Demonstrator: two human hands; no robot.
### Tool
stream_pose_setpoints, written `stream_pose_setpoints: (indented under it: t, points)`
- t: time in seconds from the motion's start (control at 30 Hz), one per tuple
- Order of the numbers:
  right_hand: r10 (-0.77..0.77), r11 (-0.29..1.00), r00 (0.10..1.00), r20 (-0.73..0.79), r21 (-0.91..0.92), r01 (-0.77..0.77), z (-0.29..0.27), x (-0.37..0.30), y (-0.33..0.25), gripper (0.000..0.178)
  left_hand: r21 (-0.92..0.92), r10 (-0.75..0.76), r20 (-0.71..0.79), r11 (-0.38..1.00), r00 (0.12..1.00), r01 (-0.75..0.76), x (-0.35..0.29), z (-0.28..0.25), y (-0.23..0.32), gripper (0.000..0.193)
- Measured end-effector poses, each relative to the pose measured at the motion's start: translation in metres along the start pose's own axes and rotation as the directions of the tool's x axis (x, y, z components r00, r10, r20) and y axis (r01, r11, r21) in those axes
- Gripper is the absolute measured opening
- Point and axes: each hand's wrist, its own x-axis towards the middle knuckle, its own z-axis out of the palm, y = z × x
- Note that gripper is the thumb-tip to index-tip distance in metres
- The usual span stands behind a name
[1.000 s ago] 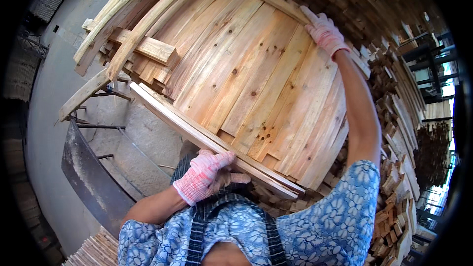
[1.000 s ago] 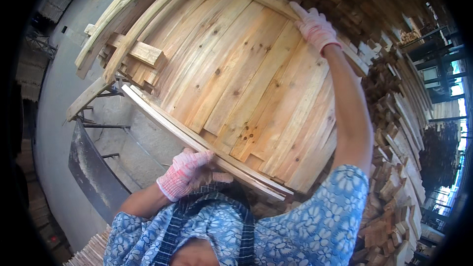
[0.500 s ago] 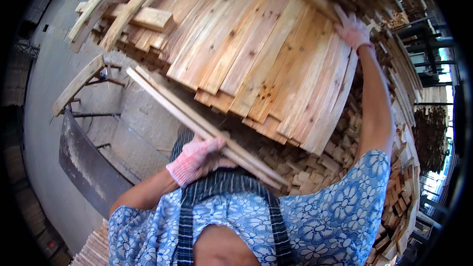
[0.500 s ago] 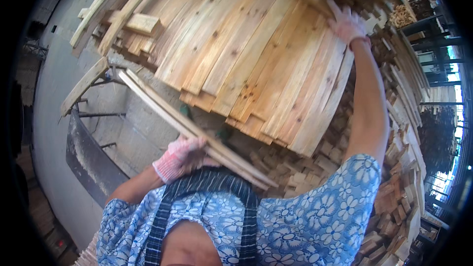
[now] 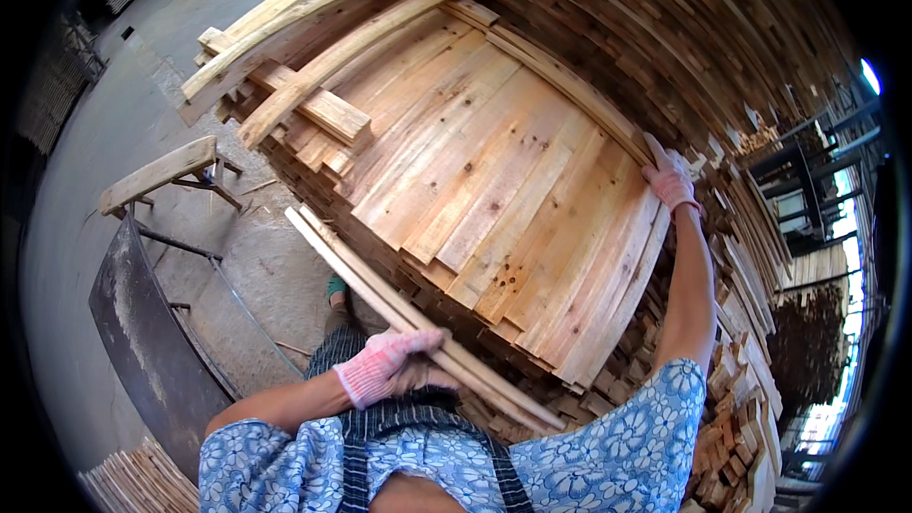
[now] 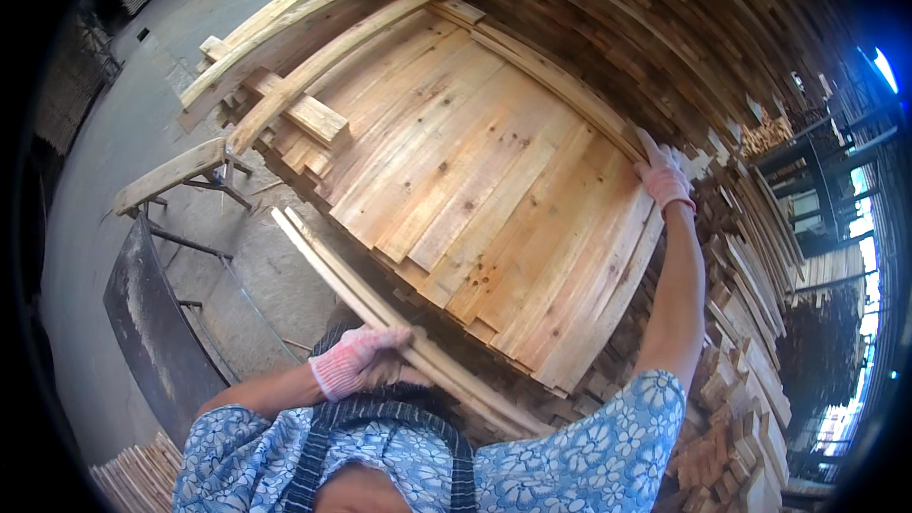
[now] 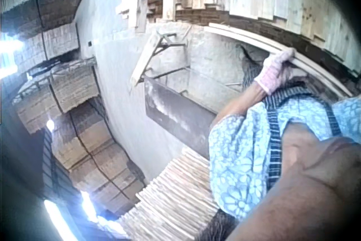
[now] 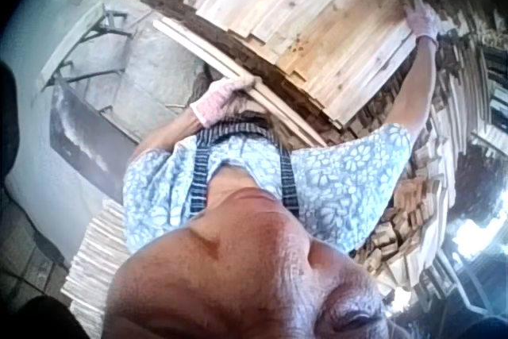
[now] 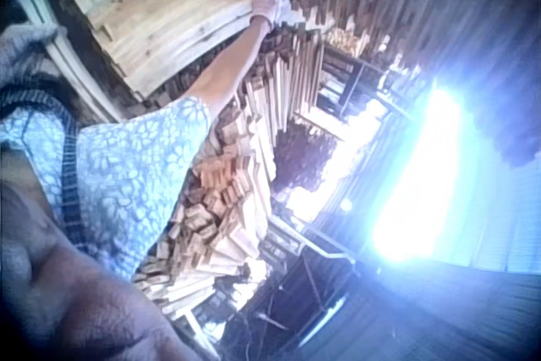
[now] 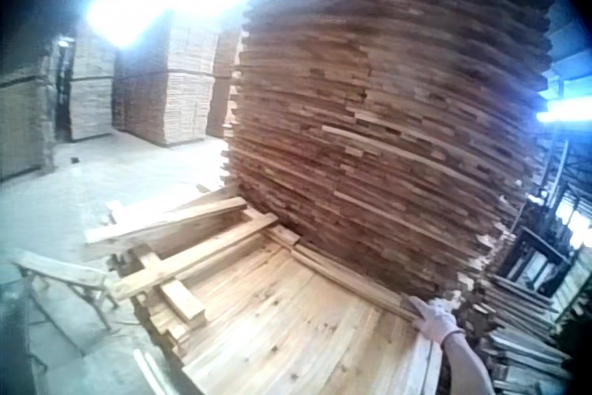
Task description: The person stacks wooden planks in a lumber yard. They pick up planks from a pile and place them onto a growing stack, arranging them carefully by hand.
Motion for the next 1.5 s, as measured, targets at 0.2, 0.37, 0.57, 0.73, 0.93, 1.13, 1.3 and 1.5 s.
stream_pose_setpoints:
  t: [0.2, 0.37, 0.57, 0.73, 0.93, 1.13, 1.3, 1.5]
  points:
    - [0.065, 0.996, 0.992, 0.106, -0.064, -0.058, -0.018, 0.004, -0.026, 0.081, 0.007, 0.117, -0.043, 0.993, 0.992, -0.117, 0.028, 0.035, 0.034, 0.044]
    - [-0.234, 0.963, 0.927, -0.292, -0.200, 0.180, -0.044, -0.025, -0.116, 0.085, -0.030, 0.096, 0.036, 0.995, 0.995, -0.094, 0.022, 0.021, 0.025, 0.037]
    - [-0.675, 0.424, 0.663, 0.323, 0.905, -0.008, -0.104, -0.175, -0.331, 0.083, 0.677, 0.262, 0.543, 0.425, 0.798, -0.601, -0.009, 0.042, 0.000, 0.037]
    - [-0.570, 0.628, 0.802, 0.178, 0.723, 0.286, -0.111, -0.180, -0.334, 0.090, 0.839, 0.144, 0.544, -0.074, 0.827, -0.539, 0.010, 0.082, 0.039, 0.041]
    - [-0.471, 0.867, 0.882, 0.016, 0.195, 0.459, -0.027, -0.163, -0.314, 0.084, 0.951, 0.117, 0.274, 0.115, 0.955, -0.287, -0.029, 0.053, 0.053, 0.068]
    - [-0.427, 0.893, 0.903, 0.033, 0.168, 0.417, -0.020, -0.150, -0.329, 0.081, 0.853, 0.411, 0.519, -0.299, 0.750, -0.427, -0.069, 0.068, 0.177, 0.057]
    - [-0.417, 0.901, 0.906, 0.077, 0.166, 0.400, -0.034, -0.149, -0.340, 0.079, 0.523, 0.631, 0.590, -0.774, 0.504, 0.356, -0.069, 0.114, 0.372, 0.042]
    - [-0.324, 0.883, 0.937, 0.129, 0.396, 0.251, -0.071, -0.095, -0.361, 0.053, 0.544, 0.662, 0.269, -0.704, 0.700, 0.456, -0.054, 0.107, 0.499, 0.058]
